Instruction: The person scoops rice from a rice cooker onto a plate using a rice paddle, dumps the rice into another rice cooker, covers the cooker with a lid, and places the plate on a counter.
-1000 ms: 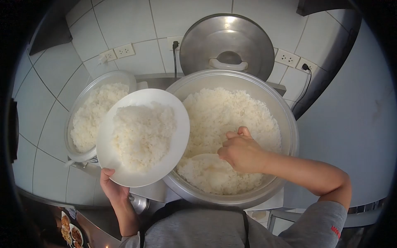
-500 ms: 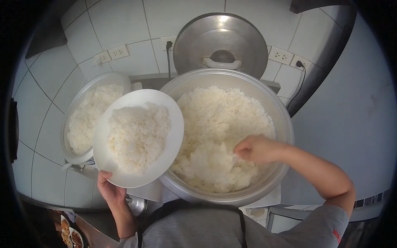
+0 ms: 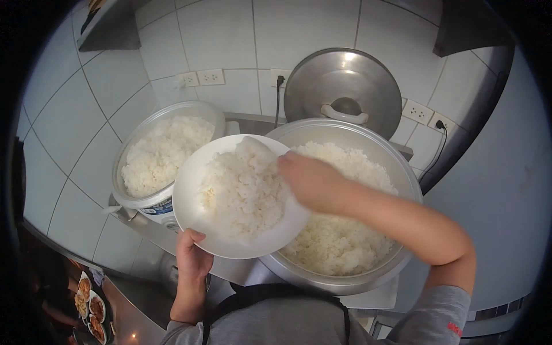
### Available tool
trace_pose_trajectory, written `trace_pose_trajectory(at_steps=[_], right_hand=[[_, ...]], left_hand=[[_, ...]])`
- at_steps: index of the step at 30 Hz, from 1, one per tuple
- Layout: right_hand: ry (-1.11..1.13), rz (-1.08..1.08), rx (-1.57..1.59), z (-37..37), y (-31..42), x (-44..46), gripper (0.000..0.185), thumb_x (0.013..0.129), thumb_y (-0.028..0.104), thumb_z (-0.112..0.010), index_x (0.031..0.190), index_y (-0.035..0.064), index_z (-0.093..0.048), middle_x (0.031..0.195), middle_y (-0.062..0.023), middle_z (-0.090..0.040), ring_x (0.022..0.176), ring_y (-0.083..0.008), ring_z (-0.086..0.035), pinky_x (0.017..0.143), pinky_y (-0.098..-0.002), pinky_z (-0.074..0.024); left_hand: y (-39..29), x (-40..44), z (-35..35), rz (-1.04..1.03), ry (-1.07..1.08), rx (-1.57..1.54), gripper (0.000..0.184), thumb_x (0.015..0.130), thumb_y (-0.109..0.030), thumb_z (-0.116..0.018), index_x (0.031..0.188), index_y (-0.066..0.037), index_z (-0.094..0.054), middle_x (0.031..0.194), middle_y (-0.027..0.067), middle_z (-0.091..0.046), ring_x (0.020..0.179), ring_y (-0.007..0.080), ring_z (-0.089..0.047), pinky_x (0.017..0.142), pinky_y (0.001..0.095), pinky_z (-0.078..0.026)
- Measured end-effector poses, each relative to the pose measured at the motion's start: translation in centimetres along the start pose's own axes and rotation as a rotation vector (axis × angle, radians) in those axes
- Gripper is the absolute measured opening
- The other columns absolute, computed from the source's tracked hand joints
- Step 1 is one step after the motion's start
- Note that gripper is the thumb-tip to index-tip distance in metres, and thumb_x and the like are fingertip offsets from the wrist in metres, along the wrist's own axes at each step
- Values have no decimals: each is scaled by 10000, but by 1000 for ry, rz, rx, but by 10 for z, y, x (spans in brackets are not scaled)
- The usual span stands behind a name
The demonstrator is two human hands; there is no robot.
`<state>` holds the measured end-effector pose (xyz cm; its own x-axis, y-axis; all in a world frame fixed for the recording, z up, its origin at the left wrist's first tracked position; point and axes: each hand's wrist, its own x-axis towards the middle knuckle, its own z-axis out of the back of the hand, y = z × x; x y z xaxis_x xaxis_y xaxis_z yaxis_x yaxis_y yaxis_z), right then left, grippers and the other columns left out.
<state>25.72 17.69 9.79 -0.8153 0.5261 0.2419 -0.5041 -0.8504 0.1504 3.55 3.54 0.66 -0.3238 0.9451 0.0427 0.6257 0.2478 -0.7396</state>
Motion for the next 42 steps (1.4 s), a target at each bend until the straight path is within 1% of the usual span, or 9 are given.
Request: trace_pose_trajectory(at_steps=[4, 10, 12, 14, 19, 21, 24, 29, 42], right_hand=[[213, -119, -57, 7, 47, 5, 394, 800, -1, -464, 1188, -67, -447, 1107, -190, -511, 942, -349, -569, 809, -395, -478], [-122, 95, 310, 13, -26, -7, 339, 780, 27, -520, 1116, 14, -562, 978, -132, -611, 791, -294, -610, 698, -381, -494], [-66, -464, 467, 34, -58, -18, 290, 783, 66, -548, 1064, 78, -620, 940, -111, -639, 772, -277, -610, 700, -363, -484], [-62, -610, 299, 19, -116, -27, 290, 783, 75, -545, 1046, 138, -650, 978, -81, -644, 885, -257, -577, 786, -389, -432], [74, -392, -291, -45, -100, -23, 151, 744, 103, -575, 820, 187, -675, 816, -22, -617, 972, -221, -478, 835, -442, -291], [-171, -170, -286, -65, -92, -11, 61, 711, 124, -592, 719, 151, -647, 743, -3, -584, 934, -206, -482, 811, -431, -303], [-77, 10, -252, -75, -80, 7, 46, 682, 126, -599, 678, 141, -642, 727, 7, -587, 931, -187, -477, 826, -420, -295], [-32, 133, -203, -64, -71, 3, 46, 683, 101, -603, 649, 129, -618, 671, 13, -548, 887, -164, -470, 828, -427, -289], [57, 184, -179, -48, -37, -21, 68, 690, 112, -600, 629, 138, -618, 621, 31, -525, 839, -156, -469, 824, -442, -294]], left_hand=[[0, 1, 1, -31, -43, -7, 529, 674, -59, -446, 1187, 65, -453, 1138, 162, -555, 1034, 275, -554, 910, 363, -438], [-8, 2, 28, 45, -13, -208, 512, 676, -67, -421, 1156, 106, -468, 1151, 195, -558, 1049, 310, -554, 936, 382, -437], [-11, 1, 36, 41, -13, -227, 515, 674, -66, -419, 1157, 107, -466, 1155, 199, -555, 1052, 314, -553, 940, 395, -438], [-14, 3, 34, 20, -29, -248, 519, 669, -58, -416, 1157, 112, -463, 1153, 207, -553, 1056, 322, -552, 943, 417, -441], [-13, 12, 38, -58, -63, -218, 521, 664, -43, -415, 1160, 113, -460, 1144, 207, -557, 1057, 323, -554, 938, 417, -446], [-13, 14, 41, -59, -48, -205, 521, 664, -40, -415, 1160, 113, -460, 1143, 206, -558, 1057, 323, -555, 936, 416, -450], [-13, 16, 41, -51, -32, -176, 522, 666, -45, -417, 1163, 109, -459, 1159, 200, -549, 1077, 318, -541, 954, 411, -430], [-13, 19, 45, -44, -11, -128, 534, 664, -53, -422, 1175, 101, -454, 1196, 191, -529, 1120, 309, -507, 991, 408, -383], [-13, 24, 33, -25, -63, -201, 543, 661, -34, -424, 1186, 103, -444, 1177, 207, -536, 1079, 329, -542, 954, 439, -438]])
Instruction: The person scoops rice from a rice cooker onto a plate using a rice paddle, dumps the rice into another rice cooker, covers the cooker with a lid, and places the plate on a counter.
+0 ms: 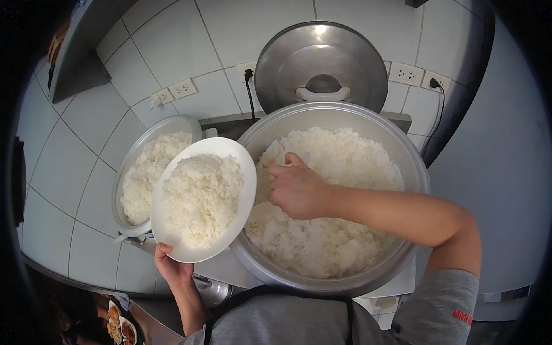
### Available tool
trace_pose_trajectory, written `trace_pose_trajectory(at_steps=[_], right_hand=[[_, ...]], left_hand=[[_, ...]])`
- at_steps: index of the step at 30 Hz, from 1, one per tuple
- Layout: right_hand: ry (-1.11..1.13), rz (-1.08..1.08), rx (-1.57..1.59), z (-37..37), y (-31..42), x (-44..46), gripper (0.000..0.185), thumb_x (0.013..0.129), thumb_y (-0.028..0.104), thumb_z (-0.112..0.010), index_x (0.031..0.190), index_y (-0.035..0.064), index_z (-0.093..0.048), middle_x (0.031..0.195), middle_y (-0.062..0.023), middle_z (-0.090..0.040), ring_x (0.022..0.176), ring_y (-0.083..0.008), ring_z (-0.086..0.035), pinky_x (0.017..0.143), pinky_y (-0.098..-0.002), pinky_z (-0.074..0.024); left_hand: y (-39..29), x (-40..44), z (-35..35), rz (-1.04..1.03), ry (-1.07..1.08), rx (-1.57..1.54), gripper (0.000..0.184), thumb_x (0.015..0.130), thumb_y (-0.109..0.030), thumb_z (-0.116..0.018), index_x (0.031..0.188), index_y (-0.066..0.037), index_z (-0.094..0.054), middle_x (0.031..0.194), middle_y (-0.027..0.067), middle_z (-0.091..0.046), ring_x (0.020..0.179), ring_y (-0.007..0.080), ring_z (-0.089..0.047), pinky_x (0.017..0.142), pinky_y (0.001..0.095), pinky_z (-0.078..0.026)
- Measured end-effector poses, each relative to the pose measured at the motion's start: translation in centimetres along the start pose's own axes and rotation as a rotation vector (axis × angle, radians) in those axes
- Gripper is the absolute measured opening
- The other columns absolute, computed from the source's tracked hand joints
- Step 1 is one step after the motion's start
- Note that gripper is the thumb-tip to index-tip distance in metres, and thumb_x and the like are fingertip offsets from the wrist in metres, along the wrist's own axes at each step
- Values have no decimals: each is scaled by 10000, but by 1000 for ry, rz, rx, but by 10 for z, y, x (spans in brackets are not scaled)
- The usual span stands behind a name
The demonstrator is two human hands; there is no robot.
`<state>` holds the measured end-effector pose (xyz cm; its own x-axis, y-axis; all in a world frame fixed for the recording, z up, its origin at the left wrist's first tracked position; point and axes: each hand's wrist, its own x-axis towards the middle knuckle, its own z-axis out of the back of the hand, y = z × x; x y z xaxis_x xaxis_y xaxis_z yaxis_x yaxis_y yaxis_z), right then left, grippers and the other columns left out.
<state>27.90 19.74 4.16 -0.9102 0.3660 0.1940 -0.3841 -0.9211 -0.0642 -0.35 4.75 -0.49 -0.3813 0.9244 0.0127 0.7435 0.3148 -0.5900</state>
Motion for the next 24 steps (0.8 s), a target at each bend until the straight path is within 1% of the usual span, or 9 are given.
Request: trace_pose_trajectory(at_steps=[3, 9, 11, 12, 15, 18, 20, 22, 24], right_hand=[[8, -39, 42, 7, 13, -15, 76, 651, 109, -570, 618, 137, -632, 636, 13, -562, 864, -165, -478, 810, -419, -299], [98, -216, 254, 16, 30, -51, 126, 774, 175, -567, 684, 147, -650, 642, 6, -560, 855, -174, -480, 818, -423, -281], [248, -346, 353, 14, 30, -66, 146, 809, 208, -561, 730, 138, -662, 662, -6, -576, 840, -192, -503, 846, -432, -272], [322, -412, 400, 15, 28, -74, 160, 827, 224, -558, 754, 134, -668, 672, -13, -585, 833, -201, -514, 860, -437, -267], [547, -683, 727, 23, 16, -92, 167, 833, 223, -554, 820, 102, -668, 738, -45, -626, 831, -231, -561, 880, -421, -313], [321, -809, 680, 38, 3, -107, 163, 826, 204, -560, 851, 76, -658, 775, -67, -644, 804, -220, -593, 835, -362, -399], [344, -873, 679, 70, -10, -99, 155, 827, 187, -563, 845, 62, -653, 762, -70, -642, 767, -178, -595, 733, -312, -452], [242, -793, 593, 93, -26, -90, 159, 825, 182, -565, 846, 50, -651, 717, -76, -625, 690, -152, -578, 676, -315, -457], [196, -760, 605, 111, -38, -73, 175, 832, 181, -557, 830, 29, -643, 693, -80, -611, 663, -149, -565, 654, -323, -453]], left_hand=[[0, 1, 2, 5, 4, -11, 543, 662, -35, -428, 1188, 97, -443, 1183, 204, -532, 1085, 328, -538, 954, 440, -438], [0, -4, 6, 37, -37, -19, 538, 664, -42, -436, 1188, 78, -446, 1176, 200, -534, 1075, 332, -546, 919, 450, -472], [0, -4, 10, 53, -39, -15, 536, 664, -43, -437, 1187, 74, -447, 1172, 199, -536, 1064, 334, -554, 894, 455, -493], [0, -4, 8, 63, -29, 1, 535, 666, -40, -435, 1188, 78, -446, 1178, 193, -534, 1075, 322, -547, 906, 437, -482], [0, -9, 1, 101, -3, 25, 536, 668, -32, -432, 1190, 88, -443, 1189, 185, -531, 1092, 300, -535, 927, 402, -463], [-1, -15, 5, 120, 6, -8, 535, 666, -29, -428, 1187, 87, -445, 1181, 192, -535, 1070, 307, -549, 910, 408, -478], [2, -19, 9, 117, 14, -41, 524, 670, -34, -423, 1180, 83, -452, 1172, 196, -540, 1046, 317, -562, 893, 421, -489], [3, -25, 1, 111, 29, -9, 515, 670, -29, -422, 1171, 87, -456, 1168, 191, -542, 1044, 309, -560, 896, 406, -484], [4, -31, -7, 96, 31, 28, 512, 671, -23, -424, 1169, 86, -456, 1164, 186, -544, 1042, 304, -560, 898, 399, -480]])
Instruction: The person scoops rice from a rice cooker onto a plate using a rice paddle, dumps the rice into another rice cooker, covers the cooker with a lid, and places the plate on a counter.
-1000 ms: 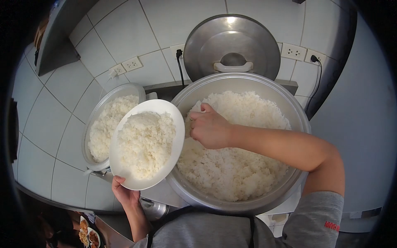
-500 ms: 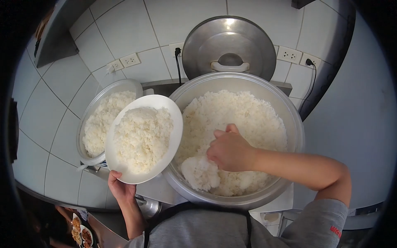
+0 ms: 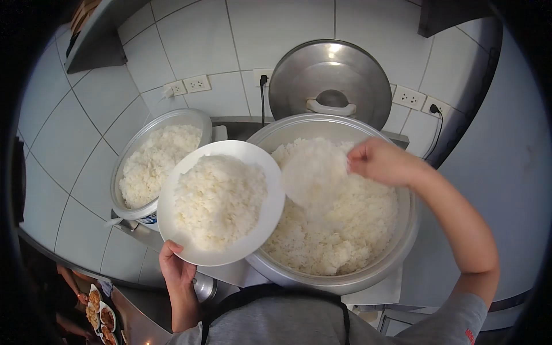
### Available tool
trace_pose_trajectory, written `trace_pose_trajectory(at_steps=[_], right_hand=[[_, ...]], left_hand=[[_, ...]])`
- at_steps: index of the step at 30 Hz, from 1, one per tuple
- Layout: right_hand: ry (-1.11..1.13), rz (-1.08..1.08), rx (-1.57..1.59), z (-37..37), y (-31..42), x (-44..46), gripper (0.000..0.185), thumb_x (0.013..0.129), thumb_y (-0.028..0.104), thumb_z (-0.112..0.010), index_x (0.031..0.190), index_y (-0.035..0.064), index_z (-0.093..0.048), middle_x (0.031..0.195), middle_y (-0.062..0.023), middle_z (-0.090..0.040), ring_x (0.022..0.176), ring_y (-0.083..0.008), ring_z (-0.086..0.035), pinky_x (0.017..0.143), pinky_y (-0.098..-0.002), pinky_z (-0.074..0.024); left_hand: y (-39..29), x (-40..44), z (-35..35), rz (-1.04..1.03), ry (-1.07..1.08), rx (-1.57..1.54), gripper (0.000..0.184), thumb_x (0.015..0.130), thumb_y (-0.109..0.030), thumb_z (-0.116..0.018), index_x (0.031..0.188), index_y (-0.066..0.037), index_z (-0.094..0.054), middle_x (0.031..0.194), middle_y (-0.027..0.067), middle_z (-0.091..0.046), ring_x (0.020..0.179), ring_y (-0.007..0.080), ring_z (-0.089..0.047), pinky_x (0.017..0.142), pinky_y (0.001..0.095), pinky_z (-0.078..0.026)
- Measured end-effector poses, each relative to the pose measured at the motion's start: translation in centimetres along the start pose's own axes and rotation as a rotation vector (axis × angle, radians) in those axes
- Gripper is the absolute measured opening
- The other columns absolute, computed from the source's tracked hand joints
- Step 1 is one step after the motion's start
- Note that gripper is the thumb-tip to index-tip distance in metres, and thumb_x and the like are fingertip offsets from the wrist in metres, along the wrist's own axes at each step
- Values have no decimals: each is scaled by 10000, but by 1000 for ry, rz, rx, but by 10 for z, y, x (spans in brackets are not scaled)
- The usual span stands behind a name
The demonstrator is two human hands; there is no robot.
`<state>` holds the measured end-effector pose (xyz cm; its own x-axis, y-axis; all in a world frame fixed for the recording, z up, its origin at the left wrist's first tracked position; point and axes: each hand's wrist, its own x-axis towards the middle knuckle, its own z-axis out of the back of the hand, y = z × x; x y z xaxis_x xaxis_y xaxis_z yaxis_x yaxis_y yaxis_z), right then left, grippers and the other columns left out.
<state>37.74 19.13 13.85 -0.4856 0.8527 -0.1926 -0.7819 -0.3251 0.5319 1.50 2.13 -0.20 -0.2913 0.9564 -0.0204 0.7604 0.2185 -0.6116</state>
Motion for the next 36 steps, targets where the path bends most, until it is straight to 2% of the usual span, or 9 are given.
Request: trace_pose_trajectory(at_steps=[4, 8, 13, 19, 21, 23, 26, 29, 36], right_hand=[[-132, 131, -35, 5, 53, 25, 170, 827, 96, -537, 687, 3, -562, 550, -36, -493, 580, -158, -503, 587, -329, -416], [-469, 798, -538, -59, 56, 59, 158, 793, 82, -511, 900, 13, -603, 791, -155, -592, 715, -281, -614, 623, -394, -497], [-172, 584, -478, -101, 97, 24, 331, 782, 30, -483, 1090, -89, -495, 1053, -174, -530, 812, -300, -599, 713, -379, -508], [-216, 761, -190, -43, 43, 36, 281, 834, 19, -493, 1103, -9, -568, 897, -135, -594, 748, -268, -594, 663, -332, -490], [-206, 238, 39, -7, 24, 38, 239, 845, 33, -499, 1060, -2, -597, 869, -113, -609, 718, -264, -583, 656, -297, -469], [-200, 52, -35, 14, -24, 60, 219, 842, 32, -493, 1018, 11, -623, 904, -94, -625, 822, -241, -575, 750, -326, -447], [-477, -59, -731, -3, -73, 85, 157, 789, 84, -535, 865, 68, -672, 782, -70, -629, 915, -201, -556, 863, -420, -384], [-632, 44, -1136, -15, -103, 116, 122, 734, 122, -568, 770, 102, -683, 776, -40, -632, 1018, -187, -487, 946, -459, -293], [-351, 346, -1193, -23, -97, 107, 75, 677, 106, -579, 713, 96, -644, 768, -13, -597, 1005, -181, -471, 951, -454, -308]], left_hand=[[1, -10, -17, -10, 8, 71, 521, 668, -6, -433, 1183, 73, -444, 1157, 181, -542, 1035, 300, -562, 902, 394, -476], [4, -9, -21, -8, 19, 67, 539, 665, 12, -434, 1202, 60, -429, 1157, 179, -539, 1026, 299, -566, 903, 385, -471], [5, -5, -17, -25, 7, 57, 519, 670, -15, -434, 1179, 78, -448, 1148, 189, -548, 1024, 302, -569, 902, 379, -467], [0, -2, 1, 23, 28, 10, 526, 675, -51, -426, 1177, 104, -453, 1172, 214, -541, 1056, 323, -554, 930, 401, -448], [0, -2, 4, 39, 53, -26, 532, 676, -55, -424, 1183, 104, -448, 1175, 220, -538, 1063, 329, -550, 939, 412, -442], [1, -3, 8, 68, 34, -61, 540, 677, -56, -417, 1191, 109, -435, 1179, 226, -532, 1063, 342, -547, 939, 427, -442], [-1, -1, 5, 69, 29, -74, 548, 677, -53, -409, 1199, 112, -424, 1181, 227, -529, 1059, 348, -547, 936, 434, -445], [-2, 0, 9, 69, 51, -72, 550, 676, -53, -407, 1201, 112, -423, 1184, 226, -526, 1068, 345, -542, 941, 437, -441], [-2, -2, 6, 73, 54, -103, 551, 679, -53, -406, 1204, 112, -416, 1173, 228, -532, 1051, 348, -553, 917, 435, -462]])
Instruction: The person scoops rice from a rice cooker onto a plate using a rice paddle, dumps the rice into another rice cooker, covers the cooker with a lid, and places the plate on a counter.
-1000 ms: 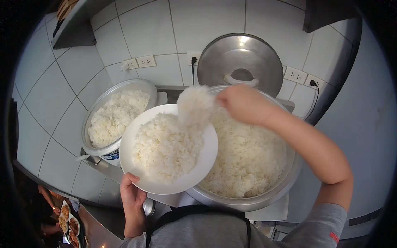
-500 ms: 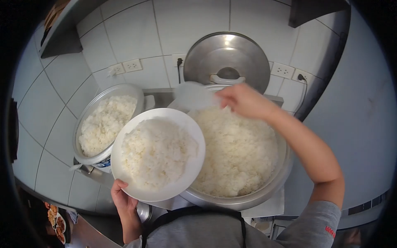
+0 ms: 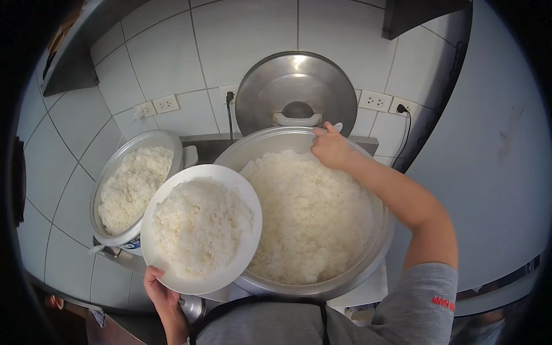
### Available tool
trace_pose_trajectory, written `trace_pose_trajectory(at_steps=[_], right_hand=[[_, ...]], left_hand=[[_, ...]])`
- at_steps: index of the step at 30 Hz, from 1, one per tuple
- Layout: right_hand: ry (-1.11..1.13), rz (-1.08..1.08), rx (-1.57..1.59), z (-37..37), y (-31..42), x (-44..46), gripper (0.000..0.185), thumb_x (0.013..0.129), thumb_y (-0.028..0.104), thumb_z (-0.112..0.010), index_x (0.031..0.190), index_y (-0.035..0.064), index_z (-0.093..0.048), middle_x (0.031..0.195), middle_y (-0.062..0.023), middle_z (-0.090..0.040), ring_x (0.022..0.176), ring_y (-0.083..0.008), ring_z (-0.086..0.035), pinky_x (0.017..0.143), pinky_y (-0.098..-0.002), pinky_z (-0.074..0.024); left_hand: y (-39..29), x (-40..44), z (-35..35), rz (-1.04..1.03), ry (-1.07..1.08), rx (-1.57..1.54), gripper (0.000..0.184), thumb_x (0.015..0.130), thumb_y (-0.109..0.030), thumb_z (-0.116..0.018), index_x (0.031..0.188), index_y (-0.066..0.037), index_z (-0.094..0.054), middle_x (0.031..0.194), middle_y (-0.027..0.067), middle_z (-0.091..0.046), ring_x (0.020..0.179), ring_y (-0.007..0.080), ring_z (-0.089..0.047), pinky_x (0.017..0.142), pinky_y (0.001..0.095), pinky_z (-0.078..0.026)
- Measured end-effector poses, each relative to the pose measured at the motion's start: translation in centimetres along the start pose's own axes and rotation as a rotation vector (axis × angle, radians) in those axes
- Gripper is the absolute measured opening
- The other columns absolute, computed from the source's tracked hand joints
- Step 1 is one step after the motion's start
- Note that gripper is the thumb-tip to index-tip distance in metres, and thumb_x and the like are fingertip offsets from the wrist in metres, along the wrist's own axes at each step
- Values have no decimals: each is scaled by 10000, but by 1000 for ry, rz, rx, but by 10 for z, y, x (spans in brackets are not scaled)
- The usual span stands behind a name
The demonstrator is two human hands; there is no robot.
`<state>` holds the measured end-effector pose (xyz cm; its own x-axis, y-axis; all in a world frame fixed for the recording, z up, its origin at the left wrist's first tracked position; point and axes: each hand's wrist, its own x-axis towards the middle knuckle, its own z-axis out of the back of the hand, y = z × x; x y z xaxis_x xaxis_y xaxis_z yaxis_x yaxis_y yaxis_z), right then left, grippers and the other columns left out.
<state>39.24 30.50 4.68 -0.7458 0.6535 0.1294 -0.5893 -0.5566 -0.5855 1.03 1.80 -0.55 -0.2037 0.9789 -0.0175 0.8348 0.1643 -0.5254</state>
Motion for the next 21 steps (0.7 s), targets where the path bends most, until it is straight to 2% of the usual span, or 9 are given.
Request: trace_pose_trajectory(at_steps=[2, 6, 8, 14, 21], right_hand=[[-46, 51, -2, 10, 8, -10, 70, 677, 108, -579, 675, 102, -648, 712, -9, -591, 991, -181, -483, 949, -437, -309], [-71, 105, 40, 31, 34, -32, 50, 666, 110, -582, 650, 106, -629, 692, -2, -572, 968, -172, -480, 914, -429, -328], [-91, 119, 46, 41, 48, -46, 42, 664, 110, -583, 646, 110, -621, 685, -1, -558, 954, -169, -477, 894, -422, -335], [-123, 113, 245, 82, 81, -97, 11, 651, 113, -599, 641, 109, -596, 677, 4, -530, 896, -162, -465, 871, -415, -327], [195, -17, 749, 101, 89, -148, 79, 704, 74, -594, 649, 130, -596, 663, 13, -551, 819, -171, -464, 831, -417, -253]], left_hand=[[-1, 1, 3, 6, 21, 1, 552, 681, -52, -405, 1208, 113, -412, 1176, 231, -530, 1047, 353, -556, 912, 439, -467], [0, 1, 5, 0, -4, 6, 544, 683, -45, -402, 1202, 119, -417, 1179, 237, -526, 1039, 355, -562, 905, 442, -474], [-2, 2, 11, 20, 53, -7, 534, 685, -42, -401, 1193, 121, -424, 1174, 237, -529, 1034, 351, -564, 902, 442, -475], [-2, 2, 9, -10, 31, 29, 512, 685, -38, -404, 1172, 116, -444, 1158, 227, -542, 1044, 339, -558, 919, 434, -460], [-5, 3, 18, -2, 57, 49, 527, 681, -39, -414, 1183, 123, -436, 1181, 218, -531, 1087, 319, -532, 949, 406, -430]])
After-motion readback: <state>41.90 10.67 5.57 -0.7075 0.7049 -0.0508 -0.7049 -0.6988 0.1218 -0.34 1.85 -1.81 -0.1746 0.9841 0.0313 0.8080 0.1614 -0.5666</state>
